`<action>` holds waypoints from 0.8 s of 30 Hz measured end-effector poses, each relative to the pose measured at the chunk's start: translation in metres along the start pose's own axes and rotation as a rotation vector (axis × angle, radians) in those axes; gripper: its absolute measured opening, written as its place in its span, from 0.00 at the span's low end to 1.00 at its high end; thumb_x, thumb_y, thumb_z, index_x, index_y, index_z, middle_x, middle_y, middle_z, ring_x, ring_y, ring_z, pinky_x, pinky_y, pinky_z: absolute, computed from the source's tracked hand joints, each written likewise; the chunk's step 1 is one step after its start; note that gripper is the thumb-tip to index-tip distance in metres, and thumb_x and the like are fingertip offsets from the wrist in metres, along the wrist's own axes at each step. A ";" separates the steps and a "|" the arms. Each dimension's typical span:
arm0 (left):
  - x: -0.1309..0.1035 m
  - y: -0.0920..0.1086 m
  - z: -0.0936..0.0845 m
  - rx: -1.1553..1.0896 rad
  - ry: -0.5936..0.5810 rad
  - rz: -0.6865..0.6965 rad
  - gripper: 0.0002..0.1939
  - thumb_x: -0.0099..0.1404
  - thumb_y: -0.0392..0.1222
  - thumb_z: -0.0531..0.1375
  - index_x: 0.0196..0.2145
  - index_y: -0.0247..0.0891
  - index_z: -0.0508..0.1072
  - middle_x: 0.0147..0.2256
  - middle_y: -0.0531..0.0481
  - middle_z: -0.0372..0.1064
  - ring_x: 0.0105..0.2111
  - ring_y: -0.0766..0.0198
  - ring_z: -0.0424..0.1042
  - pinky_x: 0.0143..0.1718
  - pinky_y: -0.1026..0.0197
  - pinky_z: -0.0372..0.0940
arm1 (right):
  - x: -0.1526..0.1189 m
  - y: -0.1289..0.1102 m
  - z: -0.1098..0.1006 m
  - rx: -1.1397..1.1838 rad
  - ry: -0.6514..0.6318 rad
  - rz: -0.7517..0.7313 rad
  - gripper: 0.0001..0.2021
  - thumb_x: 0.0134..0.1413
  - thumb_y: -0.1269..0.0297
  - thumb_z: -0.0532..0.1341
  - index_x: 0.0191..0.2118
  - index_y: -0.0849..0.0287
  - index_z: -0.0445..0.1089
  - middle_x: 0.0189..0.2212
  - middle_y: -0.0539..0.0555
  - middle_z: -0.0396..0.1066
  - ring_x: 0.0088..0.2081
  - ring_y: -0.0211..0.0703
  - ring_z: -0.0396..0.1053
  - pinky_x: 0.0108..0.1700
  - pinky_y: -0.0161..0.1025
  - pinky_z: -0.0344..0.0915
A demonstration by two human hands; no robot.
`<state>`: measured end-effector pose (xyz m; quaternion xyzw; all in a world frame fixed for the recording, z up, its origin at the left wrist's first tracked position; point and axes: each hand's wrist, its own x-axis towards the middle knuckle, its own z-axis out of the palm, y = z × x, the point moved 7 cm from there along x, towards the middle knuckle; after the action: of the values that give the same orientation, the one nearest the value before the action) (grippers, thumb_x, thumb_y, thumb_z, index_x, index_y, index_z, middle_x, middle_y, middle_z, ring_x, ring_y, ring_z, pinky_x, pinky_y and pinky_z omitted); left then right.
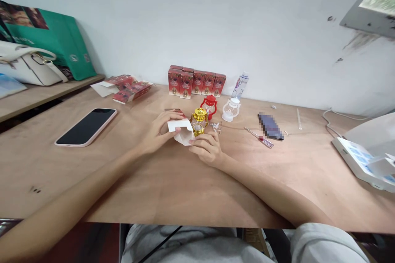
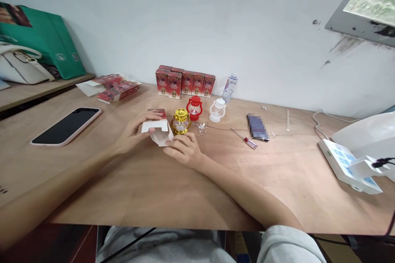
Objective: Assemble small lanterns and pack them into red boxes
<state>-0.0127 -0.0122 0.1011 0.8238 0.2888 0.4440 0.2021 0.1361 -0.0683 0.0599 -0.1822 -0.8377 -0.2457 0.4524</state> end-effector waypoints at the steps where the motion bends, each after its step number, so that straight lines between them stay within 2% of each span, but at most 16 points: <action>1: -0.001 -0.001 0.000 -0.016 0.027 -0.027 0.15 0.64 0.49 0.55 0.45 0.38 0.68 0.49 0.43 0.66 0.55 0.53 0.60 0.57 0.49 0.53 | 0.000 -0.001 -0.001 -0.002 0.013 -0.011 0.08 0.58 0.69 0.57 0.37 0.47 0.69 0.36 0.44 0.75 0.43 0.37 0.66 0.45 0.41 0.53; 4: -0.005 -0.005 -0.001 -0.034 0.086 -0.083 0.17 0.64 0.52 0.53 0.42 0.37 0.69 0.46 0.44 0.68 0.50 0.54 0.65 0.55 0.49 0.56 | 0.004 -0.003 -0.006 0.002 0.057 -0.029 0.09 0.55 0.70 0.59 0.40 0.48 0.67 0.36 0.43 0.75 0.42 0.37 0.66 0.45 0.40 0.54; 7: -0.007 -0.008 0.000 -0.041 0.082 -0.095 0.18 0.66 0.54 0.50 0.39 0.38 0.71 0.43 0.44 0.70 0.48 0.55 0.66 0.53 0.50 0.57 | 0.009 -0.003 -0.004 0.007 0.004 -0.004 0.10 0.54 0.70 0.60 0.42 0.50 0.65 0.38 0.45 0.76 0.43 0.38 0.66 0.46 0.40 0.54; 11: -0.009 -0.012 0.002 -0.032 0.038 -0.111 0.19 0.67 0.54 0.48 0.37 0.40 0.72 0.42 0.45 0.71 0.49 0.55 0.66 0.53 0.50 0.57 | 0.013 0.006 -0.003 0.026 -0.010 0.169 0.11 0.55 0.61 0.60 0.44 0.55 0.63 0.43 0.54 0.73 0.44 0.41 0.67 0.45 0.40 0.56; 14: -0.010 -0.010 0.003 0.019 0.019 -0.080 0.20 0.67 0.55 0.47 0.36 0.39 0.72 0.41 0.44 0.71 0.48 0.56 0.66 0.52 0.51 0.58 | 0.015 0.012 0.001 0.113 -0.089 0.263 0.16 0.54 0.55 0.59 0.45 0.59 0.64 0.45 0.59 0.70 0.46 0.44 0.67 0.44 0.41 0.59; 18: -0.011 0.005 0.010 0.093 -0.048 0.042 0.19 0.67 0.53 0.47 0.39 0.39 0.71 0.43 0.44 0.69 0.50 0.56 0.64 0.52 0.52 0.58 | 0.020 0.007 0.007 0.155 -0.226 0.210 0.13 0.55 0.55 0.57 0.39 0.58 0.69 0.47 0.60 0.68 0.47 0.44 0.65 0.45 0.42 0.60; 21: -0.012 0.010 0.014 0.169 -0.085 0.099 0.16 0.68 0.50 0.47 0.42 0.38 0.68 0.43 0.44 0.67 0.49 0.56 0.63 0.51 0.53 0.58 | 0.022 0.003 0.007 0.126 -0.246 0.162 0.11 0.56 0.56 0.57 0.35 0.58 0.71 0.49 0.61 0.66 0.48 0.44 0.64 0.46 0.42 0.60; 24: -0.013 0.008 0.016 0.235 -0.106 0.113 0.14 0.66 0.48 0.51 0.45 0.38 0.65 0.45 0.43 0.65 0.50 0.56 0.62 0.51 0.52 0.57 | 0.021 0.004 0.009 0.087 -0.261 0.150 0.11 0.58 0.59 0.56 0.33 0.56 0.73 0.51 0.60 0.64 0.48 0.44 0.63 0.46 0.41 0.60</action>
<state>-0.0026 -0.0276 0.0897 0.8789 0.2809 0.3740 0.0940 0.1207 -0.0582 0.0745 -0.2547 -0.8833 -0.1489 0.3643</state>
